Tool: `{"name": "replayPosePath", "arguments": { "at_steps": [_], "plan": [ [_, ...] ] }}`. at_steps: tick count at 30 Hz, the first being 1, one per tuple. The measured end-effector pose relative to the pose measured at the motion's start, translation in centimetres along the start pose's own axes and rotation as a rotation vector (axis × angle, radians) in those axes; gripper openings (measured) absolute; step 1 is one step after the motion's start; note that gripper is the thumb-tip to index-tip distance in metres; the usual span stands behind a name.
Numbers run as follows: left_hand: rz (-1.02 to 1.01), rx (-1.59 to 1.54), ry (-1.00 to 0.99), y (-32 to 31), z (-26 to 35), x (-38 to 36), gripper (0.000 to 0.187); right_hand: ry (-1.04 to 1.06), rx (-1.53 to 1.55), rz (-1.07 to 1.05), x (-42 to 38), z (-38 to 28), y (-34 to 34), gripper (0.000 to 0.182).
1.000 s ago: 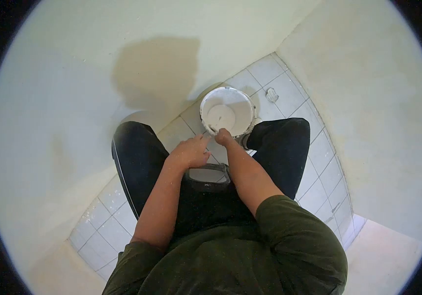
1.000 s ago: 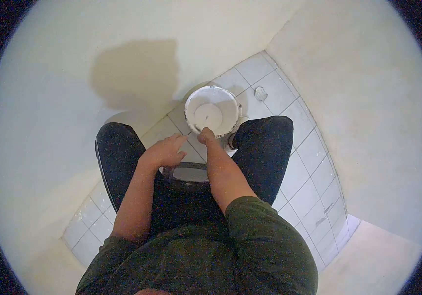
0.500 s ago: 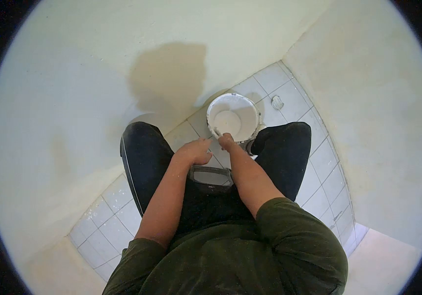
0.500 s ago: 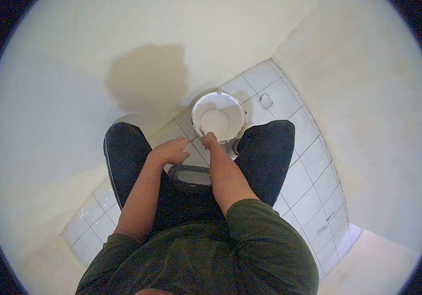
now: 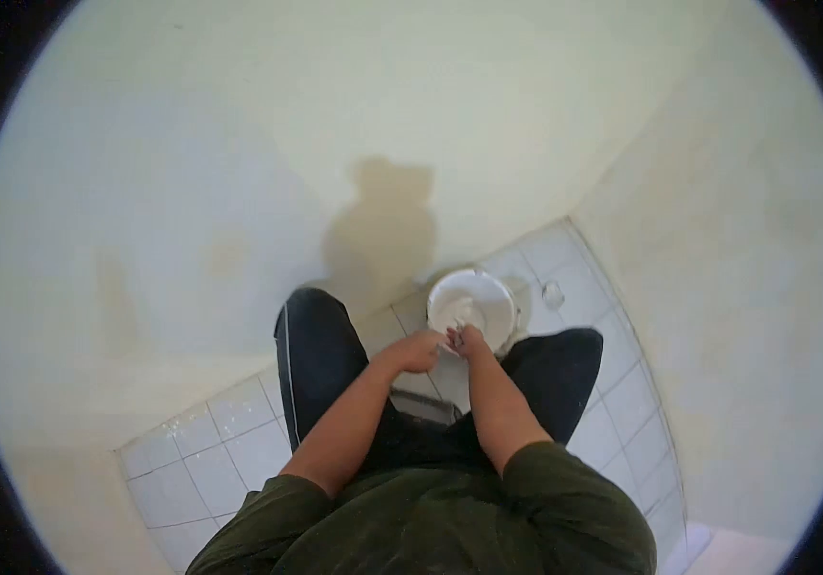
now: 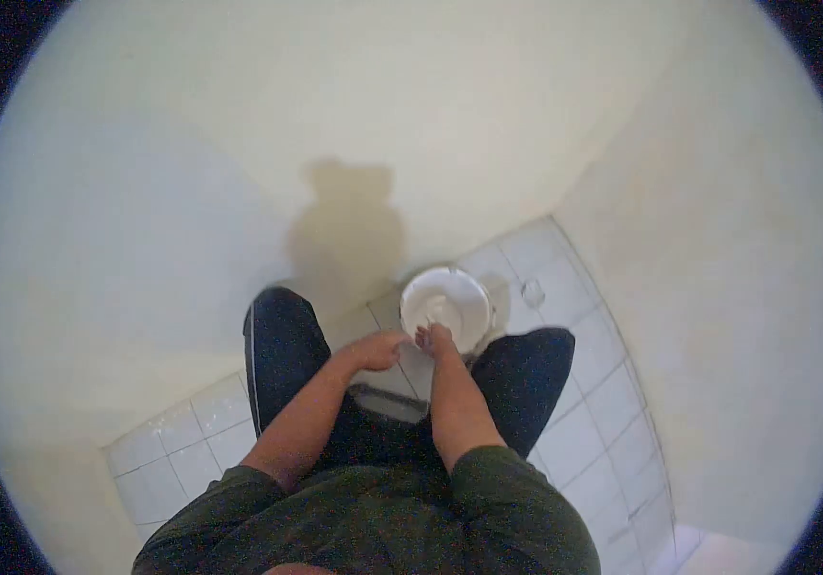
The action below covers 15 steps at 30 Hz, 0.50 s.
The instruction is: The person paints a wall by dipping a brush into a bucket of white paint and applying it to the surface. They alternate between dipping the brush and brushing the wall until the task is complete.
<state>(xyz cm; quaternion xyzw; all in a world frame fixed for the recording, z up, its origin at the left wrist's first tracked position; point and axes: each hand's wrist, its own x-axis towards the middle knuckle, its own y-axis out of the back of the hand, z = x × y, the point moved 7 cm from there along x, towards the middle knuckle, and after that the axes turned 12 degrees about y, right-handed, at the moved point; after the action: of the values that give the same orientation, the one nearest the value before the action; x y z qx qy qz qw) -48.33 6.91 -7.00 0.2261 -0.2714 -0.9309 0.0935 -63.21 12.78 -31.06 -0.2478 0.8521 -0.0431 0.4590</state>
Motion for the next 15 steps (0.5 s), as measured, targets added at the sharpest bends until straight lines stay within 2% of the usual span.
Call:
{"name": "replayPosePath", "arguments": {
  "at_steps": [3,6,9,12,15],
  "plan": [
    [0.088,-0.072,-0.093,-3.1,-4.4,1.6,0.043,0.112,-0.177,-0.046,0.2,-2.6,-0.2,0.015],
    [0.056,-0.042,-0.085,-0.7,-0.8,-1.9,0.043,0.258,-0.423,-0.069,-1.2,-6.7,-2.5,0.009],
    [0.126,-0.001,-0.114,2.2,2.5,-5.1,0.041,0.387,-0.546,-0.163,-8.1,-10.9,-7.3,0.013],
    [0.209,-0.054,-0.069,6.1,6.4,-9.9,0.038,0.507,-0.340,-0.427,-16.0,-13.8,-11.8,0.013],
    [0.325,-0.028,-0.081,9.4,9.1,-15.0,0.036,0.493,-0.217,-0.626,-24.0,-16.3,-14.7,0.020]
  ]
}}
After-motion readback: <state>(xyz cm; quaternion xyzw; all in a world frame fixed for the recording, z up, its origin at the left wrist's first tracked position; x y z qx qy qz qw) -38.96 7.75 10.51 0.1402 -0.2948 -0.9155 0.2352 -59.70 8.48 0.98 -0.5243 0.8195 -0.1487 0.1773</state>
